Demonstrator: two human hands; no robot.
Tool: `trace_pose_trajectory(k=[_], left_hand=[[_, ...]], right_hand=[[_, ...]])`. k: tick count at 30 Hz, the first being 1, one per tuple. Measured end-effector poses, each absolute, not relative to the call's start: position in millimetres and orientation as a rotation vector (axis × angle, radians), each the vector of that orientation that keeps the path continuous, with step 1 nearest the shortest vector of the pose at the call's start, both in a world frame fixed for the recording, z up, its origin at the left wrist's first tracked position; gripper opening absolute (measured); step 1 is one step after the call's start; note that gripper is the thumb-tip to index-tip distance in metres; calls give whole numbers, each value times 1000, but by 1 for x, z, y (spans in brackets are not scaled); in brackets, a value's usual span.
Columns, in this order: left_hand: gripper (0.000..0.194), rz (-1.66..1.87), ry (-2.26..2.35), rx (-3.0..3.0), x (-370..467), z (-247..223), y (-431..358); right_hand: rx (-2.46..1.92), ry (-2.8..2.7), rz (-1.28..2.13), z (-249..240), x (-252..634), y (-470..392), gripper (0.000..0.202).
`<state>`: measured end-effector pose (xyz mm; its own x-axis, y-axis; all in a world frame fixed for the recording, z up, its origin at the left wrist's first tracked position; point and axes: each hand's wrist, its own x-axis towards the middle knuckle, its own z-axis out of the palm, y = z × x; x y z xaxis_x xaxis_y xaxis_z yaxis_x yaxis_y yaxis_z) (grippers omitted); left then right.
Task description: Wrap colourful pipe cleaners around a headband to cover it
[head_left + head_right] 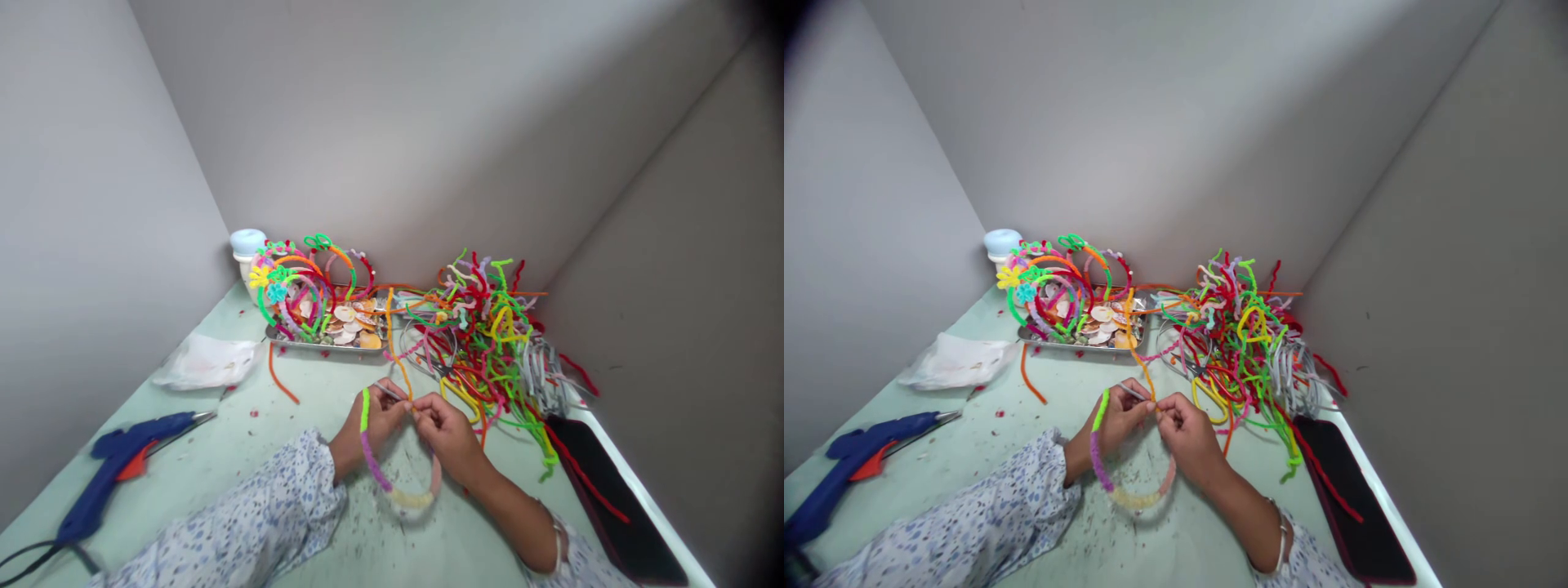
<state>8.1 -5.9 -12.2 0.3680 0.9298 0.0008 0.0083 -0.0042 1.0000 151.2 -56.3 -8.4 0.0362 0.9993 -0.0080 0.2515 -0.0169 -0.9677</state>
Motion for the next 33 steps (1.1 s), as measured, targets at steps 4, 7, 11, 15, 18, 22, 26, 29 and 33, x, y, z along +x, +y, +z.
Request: trace_pose_trajectory(k=[4, 7, 11, 15, 18, 22, 26, 29, 33], left_hand=[[21, 936, 974, 1379, 8, -15, -7], [20, 937, 967, 1367, 8, -17, -7], [19, 938, 959, 1333, 9, -16, -7], [18, 946, 975, 1299, 10, -13, -8], [16, 955, 996, 1309, 10, -10, -10], [14, 972, 1030, 1324, 9, -10, -11], [12, 973, 1025, 1319, 8, -10, -12], [12, 975, 1035, 1300, 9, -9, -12], [11, 1003, 1057, 1284, 11, -5, -14]], right_hand=[[-1439, -1399, 993, -7, 147, -59, 14], [-1466, -1441, 929, -6, 146, -61, 14], [-1509, -1520, 815, -6, 146, -62, 14], [-1516, -1574, 756, -7, 146, -63, 15], [-1533, -1599, 711, -7, 145, -62, 15], [-1542, -1588, 715, -5, 144, -62, 16], [-1532, -1572, 750, -2, 143, -63, 15], [-1527, -1589, 730, 0, 143, -63, 13], [-1539, -1645, 681, -1, 143, -64, 12]])
